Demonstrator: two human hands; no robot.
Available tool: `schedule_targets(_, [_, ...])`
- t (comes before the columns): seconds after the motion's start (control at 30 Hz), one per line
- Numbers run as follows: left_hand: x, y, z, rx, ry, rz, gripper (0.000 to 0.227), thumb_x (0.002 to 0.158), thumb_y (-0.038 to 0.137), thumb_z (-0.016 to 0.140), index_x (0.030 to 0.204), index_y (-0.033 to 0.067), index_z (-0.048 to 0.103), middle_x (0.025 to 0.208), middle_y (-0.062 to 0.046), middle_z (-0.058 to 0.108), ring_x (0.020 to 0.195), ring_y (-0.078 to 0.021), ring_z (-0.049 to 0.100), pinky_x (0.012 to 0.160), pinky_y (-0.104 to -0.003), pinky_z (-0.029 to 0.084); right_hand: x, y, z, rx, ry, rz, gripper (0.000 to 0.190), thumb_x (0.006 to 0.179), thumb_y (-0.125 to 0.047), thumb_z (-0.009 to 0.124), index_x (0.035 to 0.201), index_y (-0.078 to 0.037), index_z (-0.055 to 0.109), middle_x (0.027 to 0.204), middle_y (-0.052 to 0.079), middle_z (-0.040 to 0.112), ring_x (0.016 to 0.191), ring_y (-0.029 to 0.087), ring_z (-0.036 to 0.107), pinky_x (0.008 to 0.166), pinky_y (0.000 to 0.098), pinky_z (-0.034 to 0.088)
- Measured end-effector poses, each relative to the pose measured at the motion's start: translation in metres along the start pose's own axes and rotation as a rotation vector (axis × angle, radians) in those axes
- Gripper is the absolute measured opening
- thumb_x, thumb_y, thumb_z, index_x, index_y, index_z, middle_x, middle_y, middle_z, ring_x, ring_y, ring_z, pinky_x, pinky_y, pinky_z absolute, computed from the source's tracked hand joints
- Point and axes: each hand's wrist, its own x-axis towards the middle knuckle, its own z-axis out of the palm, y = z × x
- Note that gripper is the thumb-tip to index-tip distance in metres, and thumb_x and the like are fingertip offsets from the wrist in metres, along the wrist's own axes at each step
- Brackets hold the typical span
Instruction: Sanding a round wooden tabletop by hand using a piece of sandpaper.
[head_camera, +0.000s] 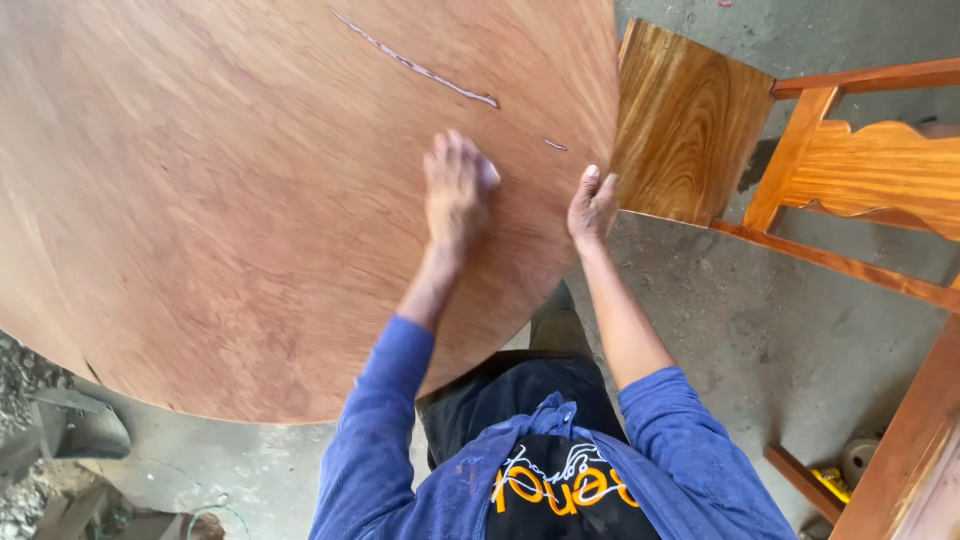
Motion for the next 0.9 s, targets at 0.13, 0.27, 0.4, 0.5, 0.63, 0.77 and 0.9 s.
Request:
schedule_targets(0.13, [-0.077,0.101,0.013,-0.190,-0.037,0.065,0.049,0.099,0.020,0.061,0.141,-0.0042,0.054,0.151,-0.025,0.050,0.144,-0.0429,0.044,0.119,-0.056,0.035,0.017,0.099,0.016,0.297,-0.190,-0.159,0.054,0.121,-0.051,0.044,0.108,0.000,0.057,0.089,0.015,0.060,0.082,0.033,0.061,0.077,0.0467,0.051])
schedule_targets(0.27, [-0.027,0.093,0.036,-0.050,-0.051,-0.053,0.046,0.103,0.022,0.060,0.140,-0.0031,0.053,0.150,-0.024,0.051,0.144,-0.0413,0.045,0.120,-0.055,0.036,0.026,0.096,-0.061,0.426,-0.561,0.201,0.054,0.118,-0.051,0.042,0.104,-0.002,0.061,0.086,0.008,0.061,0.073,0.021,0.060,0.068,0.0374,0.052])
schedule_targets(0.4, [0.050,0.067,0.078,0.089,0.136,-0.190,0.049,0.106,0.027,0.058,0.144,-0.0038,0.053,0.154,-0.024,0.046,0.146,-0.0408,0.040,0.119,-0.056,0.033,0.037,0.148,-0.137,0.277,-0.794,0.403,0.035,0.103,-0.042,0.054,0.113,-0.012,0.067,0.081,0.000,0.063,0.057,0.009,0.056,0.049,0.0258,0.045])
schedule_targets(0.5, [0.015,0.131,0.059,0.039,0.105,-0.238,0.050,0.105,0.026,0.057,0.145,-0.0040,0.052,0.156,-0.025,0.044,0.149,-0.0408,0.037,0.122,-0.056,0.031,0.029,0.214,-0.206,0.164,-0.793,0.547,0.033,0.101,-0.041,0.057,0.113,-0.013,0.068,0.082,0.000,0.064,0.056,0.009,0.055,0.046,0.0263,0.043])
schedule_targets(0.63, [-0.076,0.200,0.071,0.021,0.057,-0.117,0.053,0.102,0.028,0.061,0.145,-0.0020,0.053,0.153,-0.023,0.049,0.148,-0.0390,0.039,0.123,-0.053,0.030,0.020,0.307,-0.266,-0.022,-0.769,0.746,0.033,0.100,-0.043,0.055,0.109,-0.013,0.067,0.076,0.000,0.063,0.054,0.012,0.054,0.044,0.0284,0.037])
schedule_targets(0.77, [-0.004,0.177,0.058,0.031,0.094,-0.073,0.049,0.101,0.024,0.063,0.142,-0.0017,0.056,0.151,-0.023,0.054,0.146,-0.0387,0.044,0.122,-0.051,0.033,0.029,0.284,-0.267,-0.099,-0.728,0.755,0.032,0.099,-0.043,0.055,0.108,-0.016,0.068,0.079,-0.002,0.067,0.058,0.011,0.059,0.049,0.0287,0.046])
schedule_targets(0.9, [0.104,0.115,0.081,0.026,0.137,-0.121,0.042,0.104,0.021,0.059,0.138,-0.0042,0.055,0.148,-0.024,0.051,0.142,-0.0413,0.045,0.117,-0.053,0.038,0.040,0.226,-0.233,-0.062,-0.740,0.562,0.044,0.101,-0.045,0.055,0.118,-0.008,0.070,0.092,0.005,0.071,0.066,0.011,0.063,0.054,0.0292,0.048])
